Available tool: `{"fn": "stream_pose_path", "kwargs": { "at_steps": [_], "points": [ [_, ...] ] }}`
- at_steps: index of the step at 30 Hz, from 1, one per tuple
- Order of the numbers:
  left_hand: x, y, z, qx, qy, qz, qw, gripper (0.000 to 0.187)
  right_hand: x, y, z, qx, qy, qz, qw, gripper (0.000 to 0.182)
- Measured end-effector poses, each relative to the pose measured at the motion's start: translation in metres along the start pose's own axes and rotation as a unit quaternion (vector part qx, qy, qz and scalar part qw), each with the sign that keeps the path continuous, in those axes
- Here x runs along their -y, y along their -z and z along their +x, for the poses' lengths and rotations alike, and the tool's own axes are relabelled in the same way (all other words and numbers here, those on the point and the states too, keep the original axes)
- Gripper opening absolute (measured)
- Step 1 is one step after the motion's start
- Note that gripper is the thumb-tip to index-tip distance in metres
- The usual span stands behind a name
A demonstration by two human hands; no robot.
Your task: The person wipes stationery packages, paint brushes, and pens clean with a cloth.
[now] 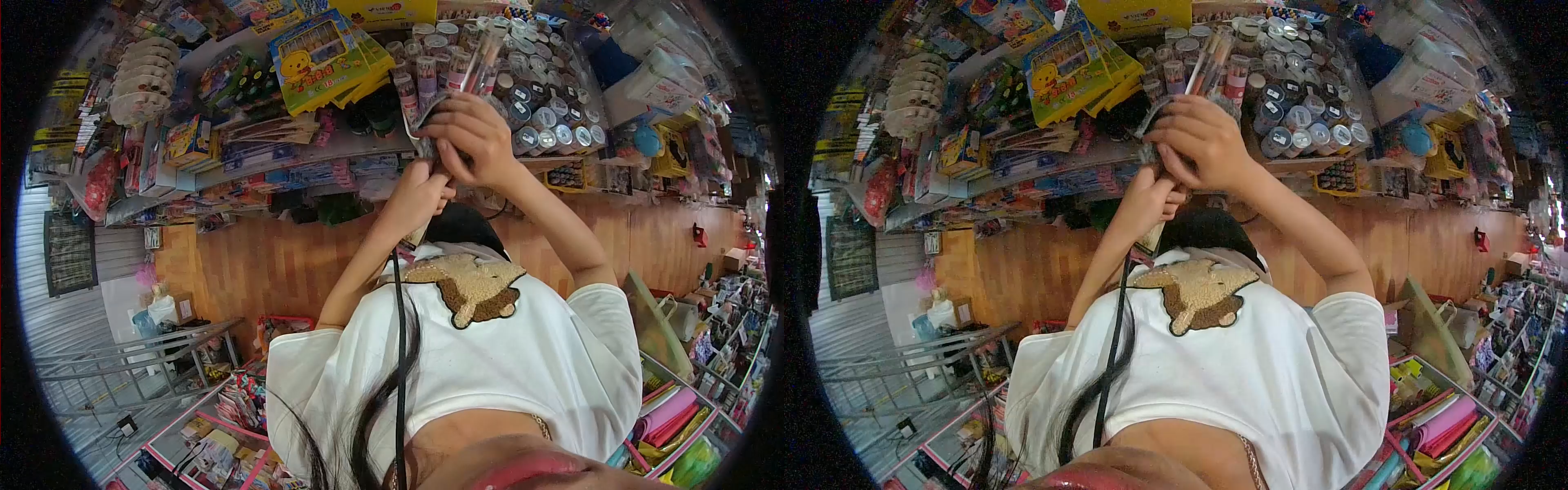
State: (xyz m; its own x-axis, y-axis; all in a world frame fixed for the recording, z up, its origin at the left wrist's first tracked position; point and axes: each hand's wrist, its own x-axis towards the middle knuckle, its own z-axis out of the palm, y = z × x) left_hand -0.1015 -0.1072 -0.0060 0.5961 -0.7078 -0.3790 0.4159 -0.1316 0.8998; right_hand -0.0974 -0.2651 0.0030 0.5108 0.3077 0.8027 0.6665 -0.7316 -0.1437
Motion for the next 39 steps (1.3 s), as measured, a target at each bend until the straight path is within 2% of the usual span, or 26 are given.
{"fn": "stream_pose_path", "kwargs": {
  "at_steps": [3, 4, 5, 7, 10, 11, 12, 14, 15, 16, 18, 19, 21, 24, 25, 26, 27, 29, 30, 31, 33, 35, 38, 39],
  "points": [
    [0.0, -0.006, -0.004, 0.01, -0.08, 0.0, 0.997, 0.027, -0.03, 0.01, 0.004, 0.035, 0.037, -0.019, 0.999, 0.009],
    [-0.001, -0.009, -0.008, 0.021, -0.07, -0.008, 0.997, 0.027, -0.048, 0.016, 0.01, 0.03, 0.029, 0.006, 0.999, 0.013],
    [-0.005, -0.011, -0.01, 0.033, -0.061, -0.015, 0.997, 0.027, -0.063, 0.022, 0.012, 0.03, -0.041, -0.003, 0.999, 0.013],
    [-0.007, -0.015, -0.011, 0.047, -0.052, -0.031, 0.997, 0.028, -0.089, 0.028, 0.021, -0.053, -0.053, -0.017, 0.997, 0.013],
    [-0.006, -0.017, -0.008, 0.036, -0.044, -0.067, 0.996, 0.033, -0.058, 0.015, 0.013, -0.063, -0.108, -0.03, 0.992, 0.004],
    [-0.006, -0.016, -0.006, 0.022, -0.04, -0.083, 0.995, 0.038, -0.05, 0.006, 0.003, -0.056, -0.059, 0.003, 0.997, 0.008],
    [-0.005, -0.014, -0.004, 0.008, -0.036, -0.1, 0.994, 0.043, -0.033, -0.006, -0.008, -0.023, -0.063, 0.063, 0.996, 0.011],
    [0.013, 0.004, 0.003, 0.057, -0.033, -0.12, 0.991, 0.053, 0.009, -0.002, -0.005, 0.008, -0.051, 0.054, 0.997, 0.009],
    [0.018, 0.011, 0.006, 0.082, -0.032, -0.128, 0.988, 0.058, 0.011, -0.002, -0.005, 0.009, -0.042, 0.056, 0.997, 0.009],
    [0.007, 0.004, 0.0, 0.089, -0.076, -0.067, 0.991, 0.069, -0.003, 0.0, -0.004, 0.008, -0.019, 0.052, 0.998, 0.011],
    [-0.002, -0.008, -0.008, 0.058, -0.067, -0.064, 0.994, 0.069, -0.046, 0.008, 0.001, 0.003, 0.0, 0.05, 0.999, 0.018],
    [-0.005, -0.011, -0.009, 0.045, -0.066, -0.059, 0.995, 0.069, -0.053, 0.015, 0.009, -0.022, -0.063, -0.021, 0.998, 0.016],
    [-0.006, -0.013, -0.009, 0.077, -0.059, -0.07, 0.993, 0.07, -0.079, 0.02, 0.016, -0.062, -0.085, -0.032, 0.994, 0.014],
    [-0.003, -0.009, -0.005, 0.088, -0.06, -0.08, 0.991, 0.068, -0.045, 0.006, 0.004, -0.058, -0.2, 0.002, 0.978, 0.014],
    [0.0, -0.003, -0.001, 0.082, -0.068, -0.077, 0.991, 0.068, -0.031, 0.002, 0.001, -0.052, -0.117, 0.034, 0.991, 0.013],
    [0.003, 0.001, 0.002, 0.075, -0.076, -0.075, 0.991, 0.067, -0.008, -0.008, -0.005, -0.058, -0.122, 0.091, 0.987, 0.014],
    [0.006, 0.003, 0.002, 0.065, -0.052, -0.09, 0.992, 0.066, 0.013, -0.007, -0.009, -0.018, -0.098, 0.051, 0.994, 0.017],
    [0.012, 0.008, 0.002, 0.044, -0.005, -0.12, 0.992, 0.065, 0.022, -0.004, -0.012, -0.006, -0.084, 0.087, 0.993, 0.016],
    [0.022, 0.012, 0.007, 0.095, -0.049, -0.079, 0.991, 0.065, 0.011, -0.003, -0.013, -0.005, -0.051, 0.066, 0.997, 0.016],
    [0.016, 0.005, 0.001, 0.074, -0.064, -0.06, 0.993, 0.066, -0.006, -0.001, -0.012, -0.004, -0.021, 0.045, 0.999, 0.016],
    [-0.005, -0.015, -0.012, 0.034, -0.097, -0.015, 0.995, 0.067, -0.039, 0.008, 0.001, -0.05, -0.071, 0.008, 0.996, 0.014],
    [-0.001, -0.018, -0.014, 0.055, -0.06, -0.043, 0.996, 0.068, -0.08, 0.014, 0.004, -0.066, -0.143, -0.031, 0.987, 0.013],
    [-0.001, -0.013, -0.01, 0.076, -0.05, -0.064, 0.994, 0.067, -0.05, 0.006, 0.002, -0.074, -0.206, -0.02, 0.975, 0.013],
    [0.0, -0.007, -0.005, 0.066, -0.047, -0.072, 0.994, 0.067, -0.034, 0.0, 0.0, -0.073, -0.169, 0.044, 0.982, 0.012]
  ]
}}
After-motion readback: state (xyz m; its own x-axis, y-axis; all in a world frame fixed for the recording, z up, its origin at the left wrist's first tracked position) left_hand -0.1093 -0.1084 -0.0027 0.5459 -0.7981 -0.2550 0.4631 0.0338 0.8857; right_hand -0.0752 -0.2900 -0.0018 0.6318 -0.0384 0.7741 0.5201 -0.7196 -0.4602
